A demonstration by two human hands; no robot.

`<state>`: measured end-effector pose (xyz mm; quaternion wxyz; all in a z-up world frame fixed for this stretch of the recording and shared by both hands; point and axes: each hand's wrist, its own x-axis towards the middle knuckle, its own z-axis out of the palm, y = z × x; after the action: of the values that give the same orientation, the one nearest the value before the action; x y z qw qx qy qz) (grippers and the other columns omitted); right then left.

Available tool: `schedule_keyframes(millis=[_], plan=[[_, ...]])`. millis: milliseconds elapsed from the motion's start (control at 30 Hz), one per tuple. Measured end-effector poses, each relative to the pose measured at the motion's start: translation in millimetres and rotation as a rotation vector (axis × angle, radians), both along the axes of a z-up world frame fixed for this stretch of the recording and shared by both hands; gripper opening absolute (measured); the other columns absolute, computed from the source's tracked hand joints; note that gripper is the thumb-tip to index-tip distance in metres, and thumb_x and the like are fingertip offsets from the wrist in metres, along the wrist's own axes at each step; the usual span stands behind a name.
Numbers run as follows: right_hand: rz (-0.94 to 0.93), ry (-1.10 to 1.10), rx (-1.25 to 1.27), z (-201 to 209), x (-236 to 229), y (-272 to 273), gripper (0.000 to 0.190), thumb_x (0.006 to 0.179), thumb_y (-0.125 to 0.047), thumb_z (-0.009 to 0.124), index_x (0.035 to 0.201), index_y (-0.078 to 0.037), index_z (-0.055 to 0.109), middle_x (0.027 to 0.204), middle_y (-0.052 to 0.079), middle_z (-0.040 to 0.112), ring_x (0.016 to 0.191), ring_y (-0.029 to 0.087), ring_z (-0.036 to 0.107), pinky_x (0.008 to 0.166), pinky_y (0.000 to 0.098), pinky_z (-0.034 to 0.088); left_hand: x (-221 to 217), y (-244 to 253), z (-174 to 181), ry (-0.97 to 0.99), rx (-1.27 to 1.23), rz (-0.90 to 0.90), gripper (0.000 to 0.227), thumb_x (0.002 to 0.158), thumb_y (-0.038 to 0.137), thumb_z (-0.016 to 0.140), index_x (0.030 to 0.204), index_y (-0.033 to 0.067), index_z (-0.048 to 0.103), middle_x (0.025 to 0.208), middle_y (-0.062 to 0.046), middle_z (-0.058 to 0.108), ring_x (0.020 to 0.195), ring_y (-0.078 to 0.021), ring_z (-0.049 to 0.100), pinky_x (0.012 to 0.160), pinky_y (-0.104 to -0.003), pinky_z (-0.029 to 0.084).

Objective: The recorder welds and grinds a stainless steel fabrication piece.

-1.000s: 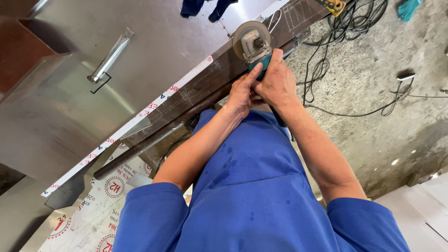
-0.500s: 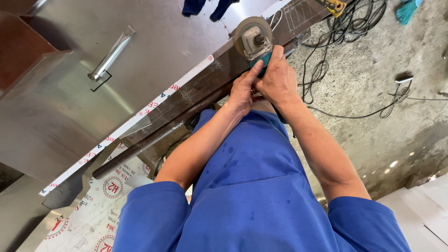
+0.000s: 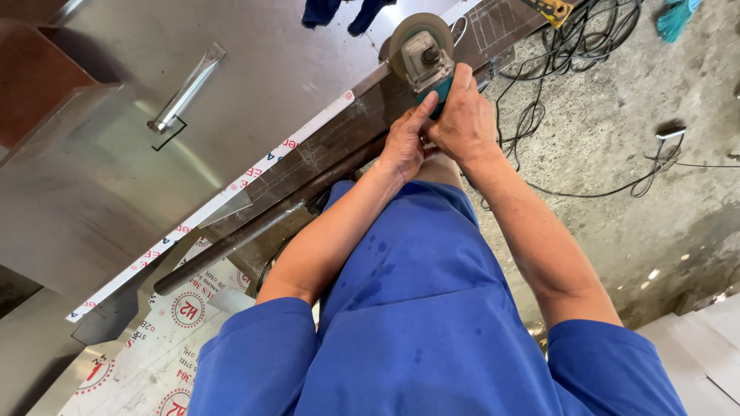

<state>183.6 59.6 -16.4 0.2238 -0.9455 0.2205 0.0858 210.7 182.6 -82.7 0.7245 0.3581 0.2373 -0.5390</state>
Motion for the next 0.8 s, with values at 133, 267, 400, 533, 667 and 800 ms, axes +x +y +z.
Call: schedule_keyframes(millis=[133,267,400,533,667,800], plan=[[0.023,-0.033,-0.014,-1,0,-1,0.076,0.081,-0.024,0.085,0.129,0.005,0.034,0.105,0.032,0.064,0.080,0.050,0.069,0.066,0.0533,0.057,2,-3,5,-0.002,0.006,-0.007,0.058,0.079,0.059,0.078,0.110,0.0121,0.063,0.092,-0.003,0.063,0.086,-0.0214,0.063,0.074,-0.045,0.058],[0.027,0.008,0.023,0,3,-6,0.073,0.082,-0.022,0.082,0.131,0.004,0.034,0.106,0.031,0.064,0.083,0.050,0.069,0.069,0.0531,0.057,2,-4,9,-0.024,-0.011,0.039,0.058,0.078,0.059,0.078,0.110,0.0121,0.063,0.091,-0.004,0.063,0.086,-0.0217,0.065,0.073,-0.047,0.059],[0.039,-0.043,0.043,-3,6,-8,0.074,0.081,-0.024,0.085,0.128,0.003,0.034,0.107,0.031,0.064,0.085,0.052,0.068,0.070,0.0547,0.056,2,-8,8,-0.048,-0.002,0.072,0.059,0.080,0.058,0.079,0.108,0.0083,0.062,0.091,-0.006,0.062,0.086,-0.0227,0.065,0.073,-0.049,0.061],[0.028,-0.029,0.078,-4,8,-16,0.069,0.082,-0.024,0.083,0.127,0.000,0.036,0.103,0.030,0.067,0.089,0.052,0.067,0.076,0.0559,0.055,1,-13,9,-0.093,0.028,0.116,0.061,0.078,0.058,0.080,0.112,0.0099,0.064,0.097,-0.005,0.066,0.090,-0.0204,0.065,0.078,-0.046,0.060],[0.005,-0.027,0.121,8,-2,-25,0.070,0.084,-0.028,0.084,0.128,-0.001,0.037,0.100,0.029,0.069,0.093,0.052,0.068,0.080,0.0559,0.055,-1,-22,20,-0.071,0.042,0.077,0.065,0.075,0.061,0.079,0.110,0.0092,0.063,0.098,-0.006,0.067,0.089,-0.0239,0.068,0.075,-0.047,0.060],[0.015,-0.003,0.120,10,-15,-36,0.073,0.084,-0.032,0.085,0.127,0.001,0.037,0.098,0.030,0.069,0.093,0.051,0.068,0.079,0.0540,0.055,-13,-28,22,-0.074,0.023,-0.032,0.069,0.074,0.062,0.078,0.116,0.0078,0.067,0.104,-0.008,0.071,0.092,-0.0247,0.069,0.077,-0.047,0.060]])
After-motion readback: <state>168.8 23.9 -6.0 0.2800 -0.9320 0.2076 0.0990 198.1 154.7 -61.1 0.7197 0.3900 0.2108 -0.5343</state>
